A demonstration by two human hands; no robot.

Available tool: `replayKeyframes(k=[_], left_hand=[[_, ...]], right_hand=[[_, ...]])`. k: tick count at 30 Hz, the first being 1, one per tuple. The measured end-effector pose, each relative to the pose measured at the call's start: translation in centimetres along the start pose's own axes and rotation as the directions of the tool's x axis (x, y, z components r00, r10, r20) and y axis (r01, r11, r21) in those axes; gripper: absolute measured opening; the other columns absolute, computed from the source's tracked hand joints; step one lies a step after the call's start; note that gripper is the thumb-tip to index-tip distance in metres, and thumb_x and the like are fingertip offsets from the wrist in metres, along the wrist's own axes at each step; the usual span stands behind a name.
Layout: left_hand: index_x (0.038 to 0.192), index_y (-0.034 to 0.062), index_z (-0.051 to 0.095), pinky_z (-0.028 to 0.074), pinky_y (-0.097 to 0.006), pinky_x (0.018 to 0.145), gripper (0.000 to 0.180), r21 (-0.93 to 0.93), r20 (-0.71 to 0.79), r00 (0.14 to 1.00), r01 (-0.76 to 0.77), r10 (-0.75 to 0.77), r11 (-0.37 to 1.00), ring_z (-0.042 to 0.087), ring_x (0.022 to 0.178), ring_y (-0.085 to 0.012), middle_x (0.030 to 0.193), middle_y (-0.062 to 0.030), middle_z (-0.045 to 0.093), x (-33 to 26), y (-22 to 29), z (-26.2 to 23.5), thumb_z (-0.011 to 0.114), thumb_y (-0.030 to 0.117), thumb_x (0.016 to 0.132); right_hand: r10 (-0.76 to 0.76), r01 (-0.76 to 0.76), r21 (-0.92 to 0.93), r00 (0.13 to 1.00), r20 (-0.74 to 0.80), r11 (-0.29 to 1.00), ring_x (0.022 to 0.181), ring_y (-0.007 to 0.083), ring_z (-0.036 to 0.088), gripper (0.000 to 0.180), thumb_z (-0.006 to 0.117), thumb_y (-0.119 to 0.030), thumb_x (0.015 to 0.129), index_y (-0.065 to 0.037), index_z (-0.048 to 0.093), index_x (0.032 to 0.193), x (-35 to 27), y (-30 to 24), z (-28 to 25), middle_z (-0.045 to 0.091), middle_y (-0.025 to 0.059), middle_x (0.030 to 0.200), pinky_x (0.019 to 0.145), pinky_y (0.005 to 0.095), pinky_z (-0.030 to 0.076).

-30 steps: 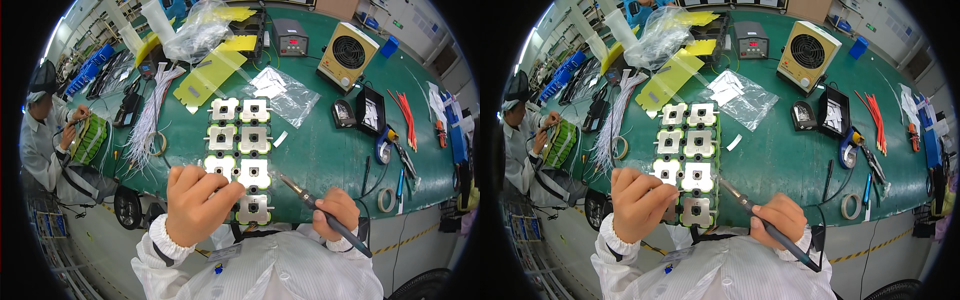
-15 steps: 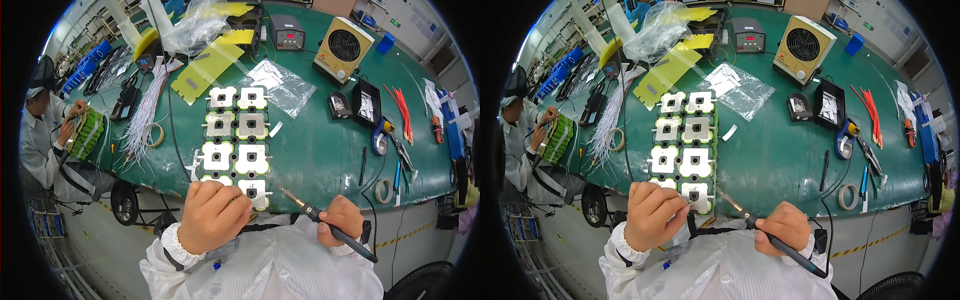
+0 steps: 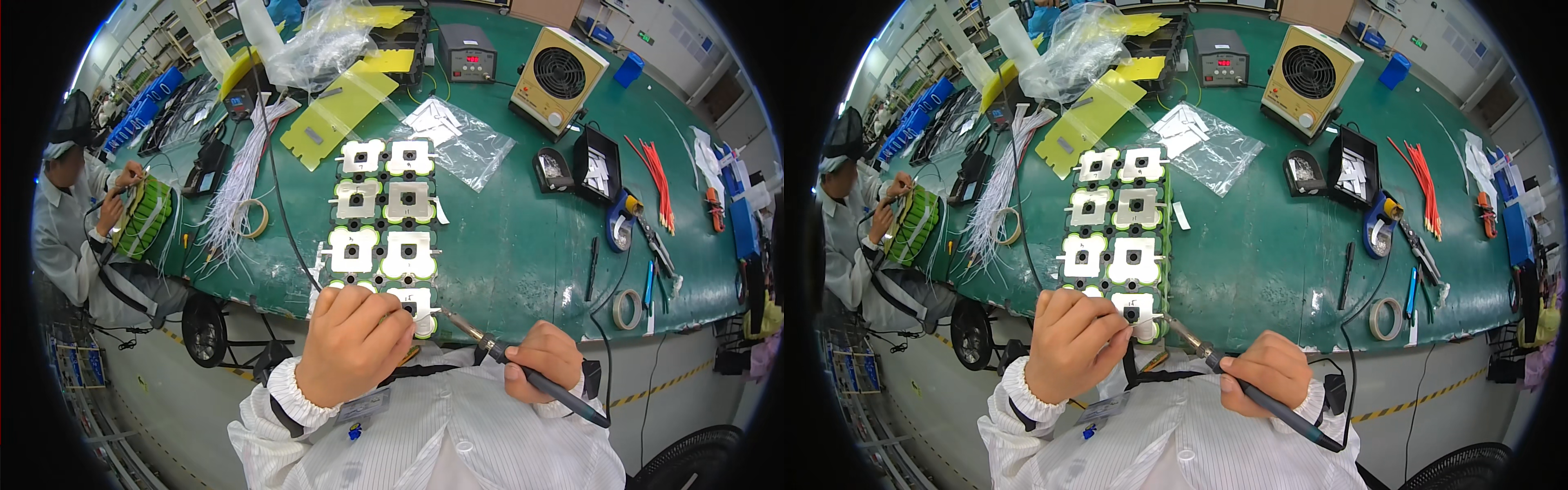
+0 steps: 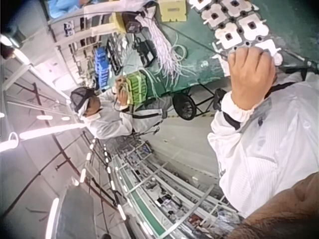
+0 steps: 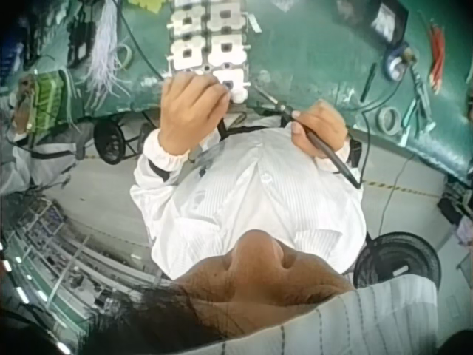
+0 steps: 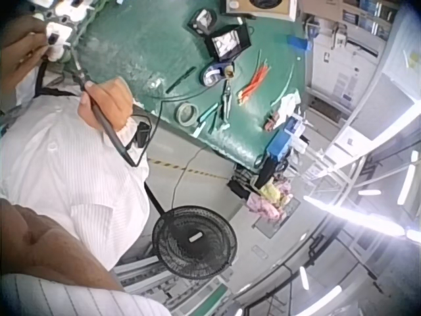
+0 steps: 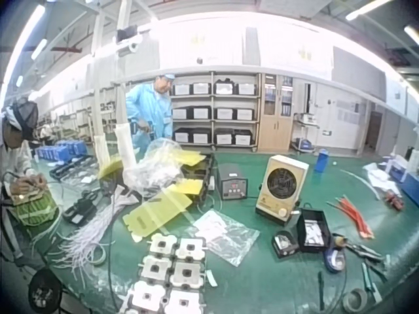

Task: Soldering wires and connectors onto lithium battery packs at an industrial workbench.

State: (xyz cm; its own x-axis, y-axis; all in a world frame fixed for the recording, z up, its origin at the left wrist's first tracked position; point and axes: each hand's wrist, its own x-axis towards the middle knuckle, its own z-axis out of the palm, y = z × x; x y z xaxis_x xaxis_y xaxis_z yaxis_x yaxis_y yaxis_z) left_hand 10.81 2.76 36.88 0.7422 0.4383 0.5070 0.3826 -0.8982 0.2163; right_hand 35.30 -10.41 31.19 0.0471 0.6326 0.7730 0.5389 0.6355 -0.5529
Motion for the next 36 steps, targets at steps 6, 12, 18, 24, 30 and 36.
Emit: replayKeyframes(k=[6,12,18,24,30,36], left_hand=[[0.085,0.0113,0.069,0.038,-0.038,0.074,0.017,-0.026,-0.002,1.0,0.022,-0.022,0.999,0.057,0.083,-0.0215,0.09,0.0013,0.066,0.0,0.1,0.4,0.081,0.01,0.073],[0.086,0.0111,0.069,0.038,-0.038,0.074,0.018,-0.021,-0.002,1.0,0.016,-0.016,1.0,0.057,0.082,-0.0214,0.091,0.0013,0.065,0.1,0.2,0.6,0.081,0.01,0.073],[0.086,0.0115,0.07,0.038,-0.038,0.074,0.019,-0.002,0.003,1.0,0.013,-0.013,1.0,0.056,0.082,-0.0217,0.086,0.0009,0.064,0.1,0.4,0.3,0.082,0.01,0.071],[0.09,0.0115,0.075,0.032,-0.037,0.068,0.026,0.314,-0.174,0.985,0.033,0.023,0.949,0.044,0.07,-0.0201,0.068,0.0013,0.046,0.0,-0.1,-7.8,0.083,0.006,0.066],[0.093,0.0091,0.074,0.031,-0.037,0.065,0.027,0.371,-0.193,0.98,0.031,0.044,0.928,0.045,0.065,-0.0214,0.068,-0.0009,0.048,2.8,-7.0,-9.1,0.08,0.0,0.069],[0.089,0.0042,0.066,0.039,-0.037,0.061,0.02,0.055,-0.16,0.986,-0.034,0.042,0.998,0.05,0.066,-0.0261,0.074,-0.0066,0.058,5.3,-10.1,-4.5,0.072,-0.007,0.074]], right_hand=[[0.021,-0.021,-0.007,0.999,0.025,1.0,0.054,0.0179,0.058,0.018,0.076,0.001,0.07,0.001,0.072,0.088,0.1,-0.1,-0.2,0.062,0.0049,0.067,0.048,0.0303,0.042],[0.018,-0.018,-0.012,0.999,0.026,1.0,0.054,0.0181,0.058,0.019,0.076,0.0,0.07,0.0,0.072,0.088,0.0,-0.1,-0.2,0.062,0.0048,0.067,0.048,0.0306,0.042],[-0.009,0.009,-0.001,1.0,0.003,1.0,0.053,0.0178,0.057,0.018,0.076,0.0,0.07,0.002,0.072,0.087,-0.1,0.1,0.1,0.063,0.0054,0.067,0.047,0.0302,0.041],[-0.055,0.053,-0.03,0.995,-0.079,0.998,0.051,0.0172,0.056,0.015,0.076,-0.001,0.072,0.004,0.07,0.086,0.0,0.7,-0.5,0.063,0.0064,0.067,0.045,0.0304,0.038],[-0.011,-0.009,-0.174,0.993,-0.115,0.985,0.055,0.021,0.053,0.02,0.072,-0.014,0.089,0.005,0.068,0.093,1.9,1.7,-2.3,0.058,0.0087,0.067,0.051,0.033,0.04],[0.045,-0.093,-0.231,0.977,-0.208,0.968,0.058,0.0206,0.051,0.031,0.069,-0.026,0.096,0.005,0.067,0.094,4.9,3.6,-2.3,0.057,0.0088,0.068,0.054,0.0335,0.04]])
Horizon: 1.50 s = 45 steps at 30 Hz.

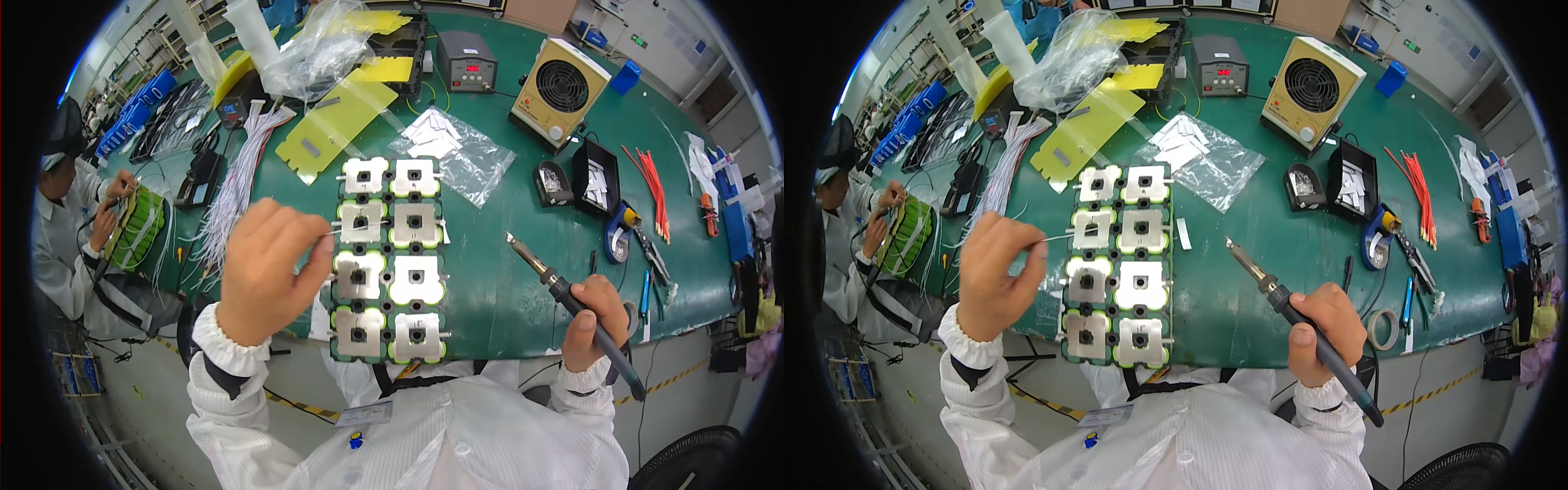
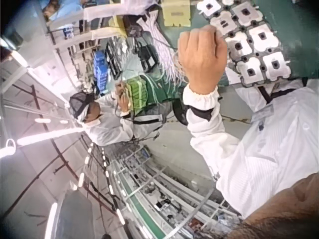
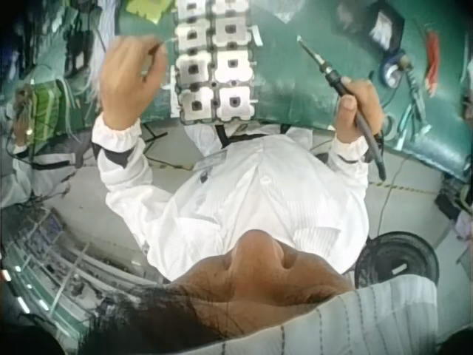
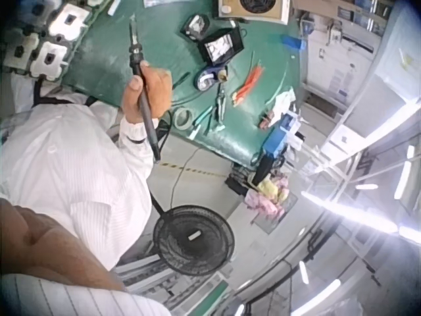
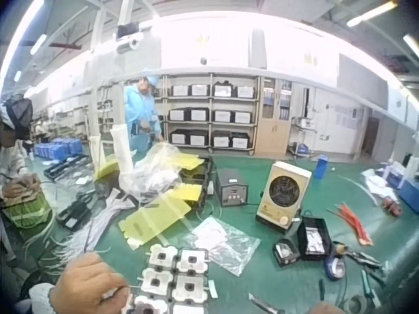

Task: Soldering wires and connectors onto lithium battery packs at an industrial workbench.

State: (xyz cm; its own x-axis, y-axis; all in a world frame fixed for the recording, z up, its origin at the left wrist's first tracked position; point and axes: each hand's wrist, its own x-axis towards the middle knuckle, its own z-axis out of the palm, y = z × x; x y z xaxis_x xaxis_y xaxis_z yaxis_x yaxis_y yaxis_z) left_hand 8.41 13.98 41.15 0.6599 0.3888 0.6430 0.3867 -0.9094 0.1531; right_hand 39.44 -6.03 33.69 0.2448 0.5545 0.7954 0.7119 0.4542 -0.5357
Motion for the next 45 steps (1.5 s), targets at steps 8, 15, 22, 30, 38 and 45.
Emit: replayKeyframes(k=[8,15,22,30,38,45], left_hand=[[0.083,0.0115,0.07,0.033,-0.037,0.056,0.016,-0.063,0.098,0.982,-0.158,0.164,0.985,0.045,0.061,-0.0214,0.067,-0.0006,0.049,3.2,-1.1,4.6,0.079,0.008,0.07],[0.083,0.0154,0.072,0.034,-0.037,0.062,0.019,-0.085,0.155,0.971,-0.17,0.182,0.982,0.047,0.068,-0.0197,0.071,0.0024,0.05,3.3,-1.8,7.1,0.082,0.013,0.067],[0.086,0.0156,0.071,0.033,-0.038,0.066,0.022,-0.086,0.154,0.973,-0.159,0.171,0.984,0.047,0.07,-0.0208,0.073,0.0022,0.051,3.7,-1.8,7.8,0.08,0.011,0.067],[0.078,0.0142,0.069,0.036,-0.036,0.066,0.016,-0.056,0.184,0.968,-0.161,0.169,0.985,0.047,0.072,-0.0204,0.074,0.001,0.049,4.3,-1.3,7.8,0.08,0.011,0.067],[0.085,0.0152,0.07,0.033,-0.037,0.065,0.022,-0.087,0.176,0.967,-0.172,0.185,0.981,0.046,0.07,-0.0206,0.073,0.0022,0.049,4.1,-1.5,8.1,0.08,0.01,0.066],[0.085,0.0149,0.07,0.033,-0.037,0.065,0.021,-0.09,0.187,0.965,-0.17,0.184,0.981,0.046,0.07,-0.0208,0.073,0.0021,0.049,4.1,-1.6,8.3,0.08,0.01,0.067]], right_hand=[[0.002,-0.007,0.057,0.997,0.081,0.998,0.055,0.0197,0.051,0.018,0.071,-0.017,0.094,0.001,0.071,0.09,1.8,1.3,2.9,0.059,0.006,0.067,0.051,0.0335,0.038],[-0.038,0.024,0.114,0.991,0.126,0.993,0.05,0.0178,0.049,0.009,0.072,-0.007,0.088,0.002,0.071,0.089,1.5,2.7,5.2,0.058,0.0048,0.066,0.047,0.0316,0.036],[-0.036,0.019,0.138,0.992,0.125,0.99,0.048,0.0172,0.048,0.007,0.072,-0.004,0.084,0.002,0.071,0.088,1.1,3.7,5.8,0.057,0.0048,0.064,0.045,0.0314,0.035],[-0.049,0.029,0.143,0.989,0.136,0.989,0.049,0.0168,0.048,0.008,0.072,-0.002,0.083,0.003,0.071,0.089,1.1,4.2,5.9,0.058,0.0052,0.065,0.044,0.031,0.035],[-0.049,0.029,0.151,0.99,0.133,0.988,0.049,0.0168,0.049,0.008,0.071,-0.002,0.082,0.003,0.072,0.088,1.0,4.2,6.1,0.059,0.0054,0.066,0.044,0.0307,0.036],[-0.05,0.028,0.155,0.99,0.135,0.987,0.049,0.0168,0.049,0.008,0.071,-0.002,0.081,0.003,0.072,0.088,1.0,4.2,6.1,0.059,0.0055,0.067,0.044,0.0307,0.037]])
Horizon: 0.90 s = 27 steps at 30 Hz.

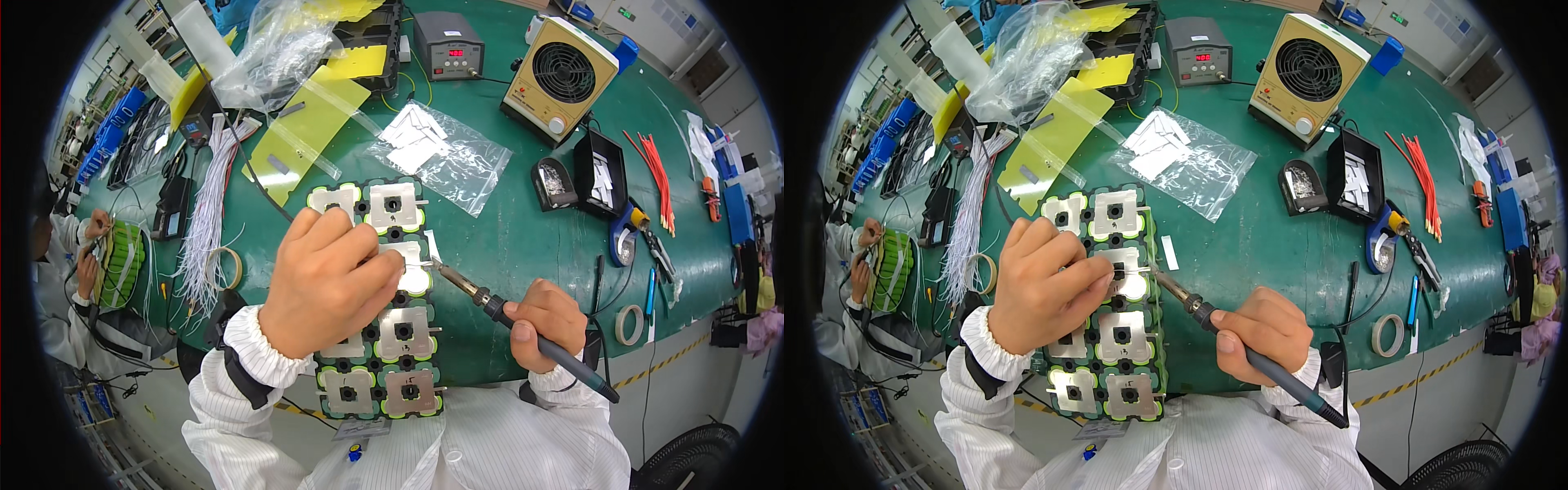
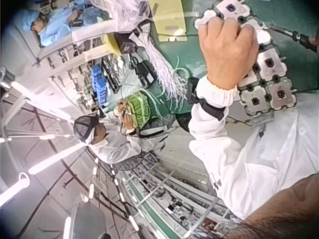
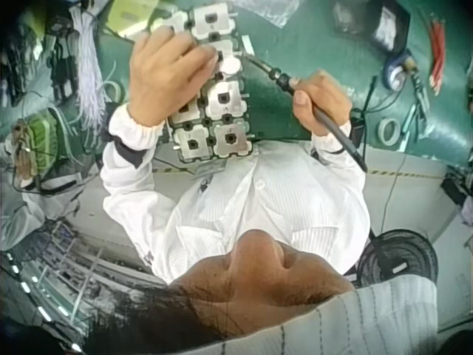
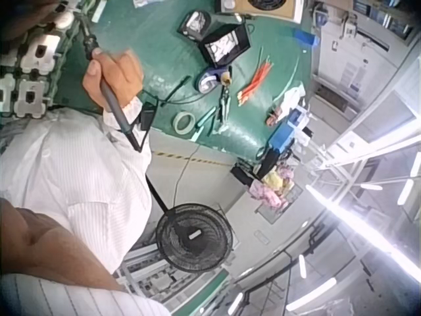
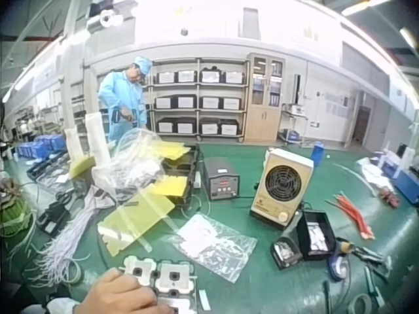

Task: Soldering wires and connectors onto lithium battery packs at an industrial workbench.

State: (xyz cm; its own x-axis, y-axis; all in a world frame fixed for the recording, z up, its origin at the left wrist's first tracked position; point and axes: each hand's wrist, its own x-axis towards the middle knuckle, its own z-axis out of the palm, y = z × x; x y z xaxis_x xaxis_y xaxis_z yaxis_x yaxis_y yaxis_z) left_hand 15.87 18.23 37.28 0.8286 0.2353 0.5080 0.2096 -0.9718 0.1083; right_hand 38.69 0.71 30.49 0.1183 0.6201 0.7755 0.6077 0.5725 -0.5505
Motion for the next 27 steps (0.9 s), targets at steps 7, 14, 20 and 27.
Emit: replayKeyframes(k=[7,14,20,27], left_hand=[[0.084,0.0154,0.07,0.034,-0.037,0.065,0.02,0.006,0.019,1.0,-0.008,0.007,1.0,0.047,0.071,-0.0204,0.073,0.002,0.048,0.2,0.1,0.4,0.08,0.011,0.067],[0.086,0.0132,0.071,0.035,-0.037,0.066,0.017,0.028,-0.033,0.999,0.011,-0.01,1.0,0.048,0.072,-0.0219,0.074,0.0005,0.052,0.9,-0.5,-0.4,0.079,0.009,0.071],[0.093,0.0068,0.072,0.037,-0.037,0.068,0.02,0.045,-0.093,0.992,0.093,-0.088,0.995,0.05,0.073,-0.0244,0.076,-0.0027,0.061,1.6,-2.9,-3.1,0.071,-0.002,0.075],[0.084,0.0079,0.066,0.04,-0.038,0.072,0.013,-0.055,-0.019,0.997,0.074,-0.075,0.996,0.054,0.079,-0.0246,0.082,-0.0034,0.064,2.6,-3.8,-0.8,0.074,0.001,0.075]], right_hand=[[0.004,-0.004,0.007,1.0,-0.008,1.0,0.049,0.0167,0.048,0.009,0.071,-0.002,0.081,0.003,0.072,0.089,-0.1,0.1,0.0,0.056,0.0048,0.065,0.044,0.0307,0.035],[0.009,-0.009,0.005,1.0,-0.015,1.0,0.049,0.0169,0.049,0.008,0.071,-0.002,0.082,0.004,0.071,0.087,0.0,0.2,0.0,0.057,0.0052,0.066,0.044,0.0311,0.035],[0.052,-0.053,-0.03,0.998,-0.048,0.998,0.051,0.0186,0.05,0.009,0.07,-0.007,0.087,0.002,0.071,0.086,1.2,0.0,-1.5,0.06,0.0065,0.068,0.047,0.0323,0.037],[0.142,-0.154,-0.103,0.984,-0.11,0.983,0.056,0.0187,0.048,0.009,0.068,-0.005,0.089,0.003,0.072,0.091,3.4,1.6,-1.1,0.06,0.0073,0.069,0.051,0.0328,0.038]])
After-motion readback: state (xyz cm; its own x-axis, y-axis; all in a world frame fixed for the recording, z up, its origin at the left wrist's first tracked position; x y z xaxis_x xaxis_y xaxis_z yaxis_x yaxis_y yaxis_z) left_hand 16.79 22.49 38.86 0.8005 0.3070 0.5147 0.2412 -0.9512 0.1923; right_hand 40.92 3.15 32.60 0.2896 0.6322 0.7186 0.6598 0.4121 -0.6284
